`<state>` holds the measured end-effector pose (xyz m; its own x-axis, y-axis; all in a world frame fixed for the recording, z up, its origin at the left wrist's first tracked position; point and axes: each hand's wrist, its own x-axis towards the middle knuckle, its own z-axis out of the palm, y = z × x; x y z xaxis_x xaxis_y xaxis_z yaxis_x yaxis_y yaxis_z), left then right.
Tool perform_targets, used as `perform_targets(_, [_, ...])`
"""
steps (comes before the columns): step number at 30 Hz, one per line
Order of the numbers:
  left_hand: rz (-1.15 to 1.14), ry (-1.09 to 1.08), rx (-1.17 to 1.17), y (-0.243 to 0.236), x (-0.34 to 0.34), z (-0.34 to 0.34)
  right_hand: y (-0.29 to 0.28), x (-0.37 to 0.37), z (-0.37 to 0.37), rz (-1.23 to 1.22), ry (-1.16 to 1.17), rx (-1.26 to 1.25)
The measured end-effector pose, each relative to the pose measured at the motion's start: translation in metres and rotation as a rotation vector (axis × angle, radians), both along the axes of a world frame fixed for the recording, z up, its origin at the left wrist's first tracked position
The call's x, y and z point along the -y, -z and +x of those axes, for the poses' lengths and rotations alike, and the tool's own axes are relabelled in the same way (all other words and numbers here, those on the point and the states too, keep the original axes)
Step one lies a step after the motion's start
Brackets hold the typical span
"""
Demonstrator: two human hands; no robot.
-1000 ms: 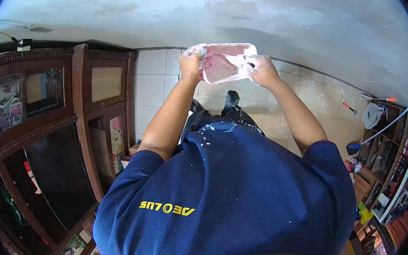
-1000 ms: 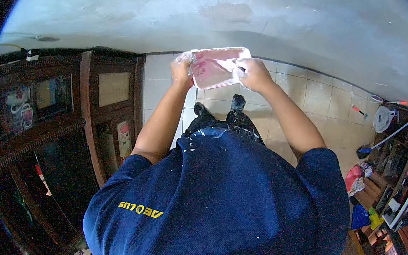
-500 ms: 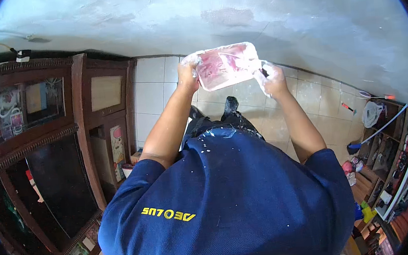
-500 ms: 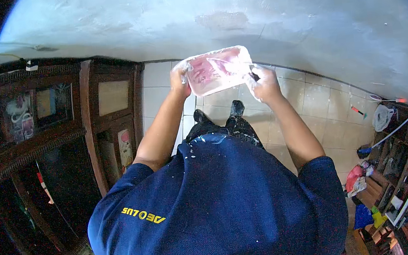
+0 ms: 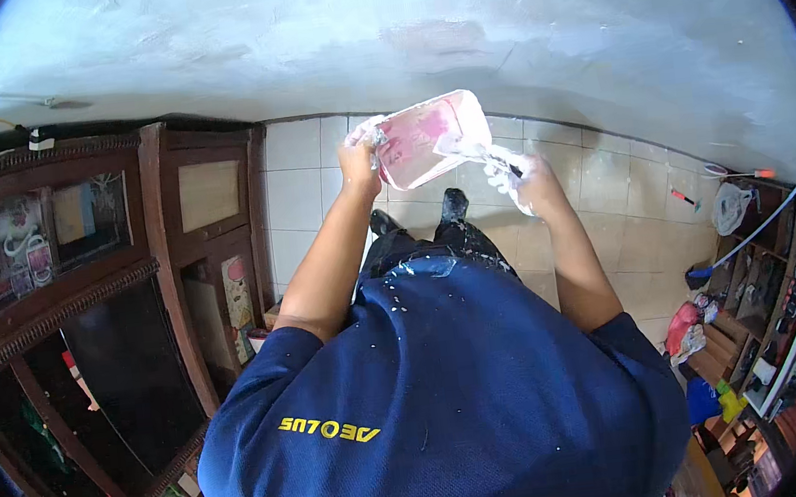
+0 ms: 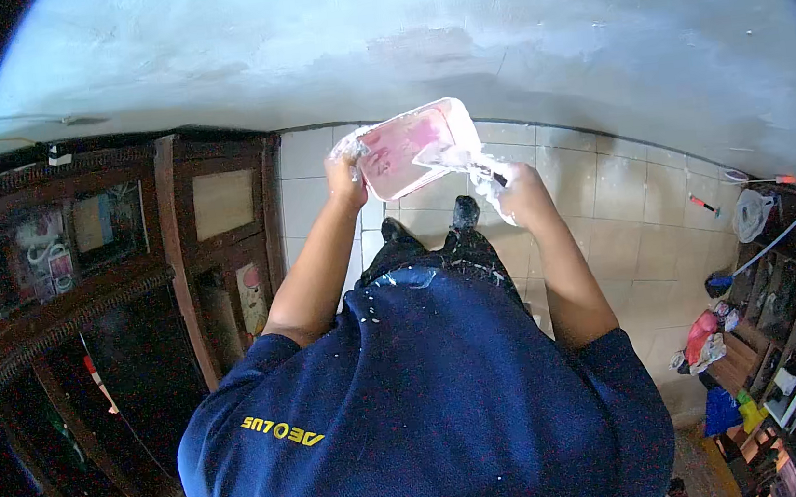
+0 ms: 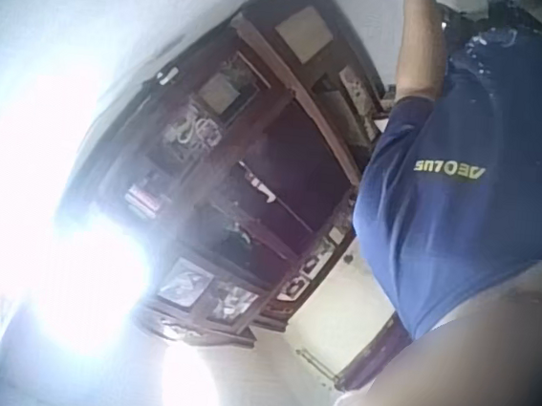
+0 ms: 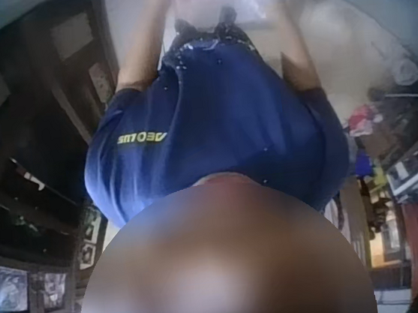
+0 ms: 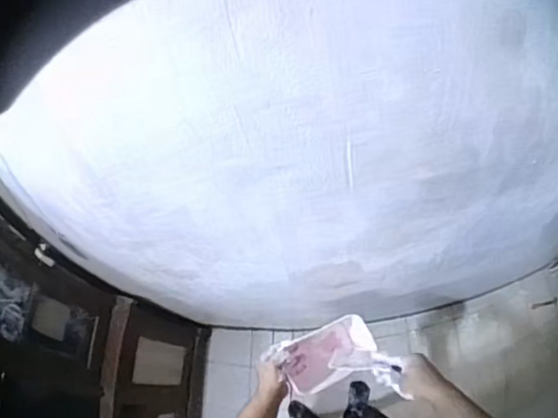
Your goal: The person applies plaster from a container onto an interior wall using a putty knife.
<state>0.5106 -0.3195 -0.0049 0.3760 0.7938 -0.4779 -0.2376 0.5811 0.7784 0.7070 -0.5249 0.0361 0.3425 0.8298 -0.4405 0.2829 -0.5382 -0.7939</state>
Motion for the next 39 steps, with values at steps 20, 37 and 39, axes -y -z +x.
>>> perform_targets(20, [-0.128, 0.093, 0.064, 0.036, 0.003, -0.011, 0.079, -0.011, -0.027, 0.441, 0.818, -0.891])
perform_targets(37, [-0.185, 0.026, 0.078, 0.047, -0.024, -0.049, 0.183, -0.111, 0.032, 0.790, 0.971, -1.238])
perform_targets(39, [-0.168, 0.040, 0.058, 0.050, -0.023, -0.065, 0.187, -0.137, 0.036, 0.840, 1.071, -1.147])
